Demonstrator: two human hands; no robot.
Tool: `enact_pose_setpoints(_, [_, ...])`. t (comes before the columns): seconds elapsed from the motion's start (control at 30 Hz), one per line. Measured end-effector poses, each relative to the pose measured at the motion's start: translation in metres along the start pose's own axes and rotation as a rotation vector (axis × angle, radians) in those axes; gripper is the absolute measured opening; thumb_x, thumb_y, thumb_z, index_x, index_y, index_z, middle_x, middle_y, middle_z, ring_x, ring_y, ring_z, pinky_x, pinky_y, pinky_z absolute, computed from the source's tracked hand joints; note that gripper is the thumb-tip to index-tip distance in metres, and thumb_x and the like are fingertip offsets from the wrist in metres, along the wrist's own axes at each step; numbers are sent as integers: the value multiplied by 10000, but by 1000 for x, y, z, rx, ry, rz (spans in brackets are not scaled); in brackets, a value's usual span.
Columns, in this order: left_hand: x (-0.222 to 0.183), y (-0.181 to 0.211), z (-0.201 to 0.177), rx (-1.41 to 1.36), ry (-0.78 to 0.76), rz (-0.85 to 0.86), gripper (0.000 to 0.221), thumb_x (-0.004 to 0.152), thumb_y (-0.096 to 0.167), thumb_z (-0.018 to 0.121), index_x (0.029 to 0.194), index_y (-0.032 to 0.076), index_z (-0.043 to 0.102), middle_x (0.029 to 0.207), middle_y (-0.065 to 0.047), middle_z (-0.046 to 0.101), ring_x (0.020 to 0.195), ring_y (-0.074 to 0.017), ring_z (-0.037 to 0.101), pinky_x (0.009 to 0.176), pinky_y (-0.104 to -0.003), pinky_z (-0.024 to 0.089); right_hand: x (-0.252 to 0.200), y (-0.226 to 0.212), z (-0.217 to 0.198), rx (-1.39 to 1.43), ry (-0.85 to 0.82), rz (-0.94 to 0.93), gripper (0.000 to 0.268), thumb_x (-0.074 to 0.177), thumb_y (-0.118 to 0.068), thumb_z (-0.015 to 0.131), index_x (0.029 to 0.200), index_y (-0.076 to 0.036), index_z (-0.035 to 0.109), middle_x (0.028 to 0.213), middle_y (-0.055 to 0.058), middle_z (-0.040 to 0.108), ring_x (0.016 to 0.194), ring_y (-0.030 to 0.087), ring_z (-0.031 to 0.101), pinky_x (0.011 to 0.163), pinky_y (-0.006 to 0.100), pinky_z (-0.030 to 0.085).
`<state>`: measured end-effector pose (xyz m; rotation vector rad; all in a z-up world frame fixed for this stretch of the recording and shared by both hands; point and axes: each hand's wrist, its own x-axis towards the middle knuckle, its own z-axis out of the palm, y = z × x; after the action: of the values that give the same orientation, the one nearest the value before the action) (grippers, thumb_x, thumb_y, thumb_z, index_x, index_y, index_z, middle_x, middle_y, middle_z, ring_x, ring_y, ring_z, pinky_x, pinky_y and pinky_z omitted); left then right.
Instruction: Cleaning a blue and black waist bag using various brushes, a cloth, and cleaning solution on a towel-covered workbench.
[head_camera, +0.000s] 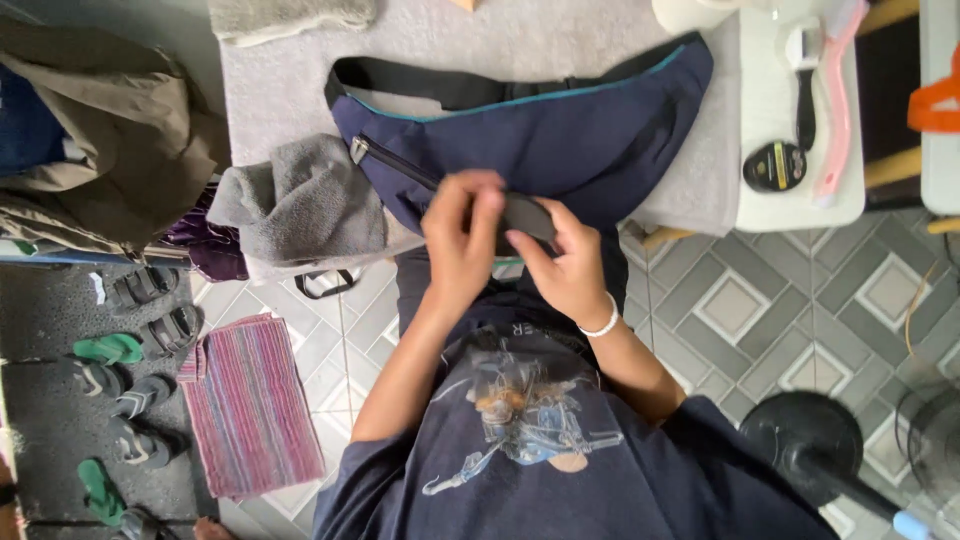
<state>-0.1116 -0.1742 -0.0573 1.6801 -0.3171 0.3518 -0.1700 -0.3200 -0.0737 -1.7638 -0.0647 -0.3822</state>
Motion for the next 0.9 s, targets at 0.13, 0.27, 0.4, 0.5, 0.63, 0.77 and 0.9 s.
enact_pose_setpoints(0.13, [-18, 4, -3, 22, -197, -12, 167, 895, 138, 838, 948, 42, 712, 722, -111, 668, 624, -269, 690, 626, -335, 563, 16, -8, -23, -82, 20, 36, 259, 861, 50, 794, 1108, -13, 744, 903, 133, 787, 833, 210, 768, 739, 326, 602])
enact_pose_setpoints(0.27, [-26, -13, -18, 82, -207, -125, 198, 863, 177, 874, 910, 56, 724, 690, -101, 719, 639, -277, 742, 568, -339, 580, 18, 0, -32, -62, 99, 39, 413, 863, -15, 859, 1228, -3, 666, 913, 150, 768, 770, 204, 759, 702, 298, 602])
enact_pose_setpoints(0.4, [-6, -8, -51, 124, 16, -90, 154, 1001, 118, 742, 1097, 23, 670, 882, -175, 723, 797, -305, 740, 684, -391, 577, 33, -2, -66, -220, 261, -96, 161, 980, 69, 717, 1130, 22, 684, 880, 145, 755, 756, 228, 741, 726, 339, 587])
enact_pose_setpoints(0.5, [14, -31, -96, 130, 138, 13, 143, 1061, 41, 662, 1175, -46, 656, 978, -219, 695, 889, -326, 727, 753, -423, 590, 51, -7, -101, -425, 330, -254, 110, 999, 98, 736, 1061, 8, 742, 823, 112, 727, 722, 244, 703, 715, 338, 555])
enact_pose_setpoints(0.63, [27, -41, -116, 24, 172, 7, 78, 1062, -30, 652, 1124, -74, 634, 909, -180, 673, 837, -267, 723, 736, -389, 603, 59, -9, -106, -402, 304, -296, 166, 1083, 42, 685, 991, -14, 811, 619, 54, 678, 582, 207, 642, 707, 303, 527])
enact_pose_setpoints(0.77, [29, -22, -50, 16, 157, -56, 125, 980, 15, 773, 1027, -4, 659, 837, -131, 696, 749, -223, 718, 652, -349, 593, 51, -22, -44, -151, 111, -272, 316, 1070, 5, 555, 1381, 54, 579, 1182, 231, 720, 901, 301, 751, 779, 381, 608])
enact_pose_setpoints(0.9, [18, -28, -3, -226, -37, -194, 95, 973, 63, 749, 999, 3, 681, 777, -127, 738, 735, -166, 741, 620, -315, 606, 53, -17, -6, -202, -117, -291, 746, 987, -121, 808, 1599, -38, 390, 1614, 228, 364, 1373, 433, 523, 1095, 496, 480])
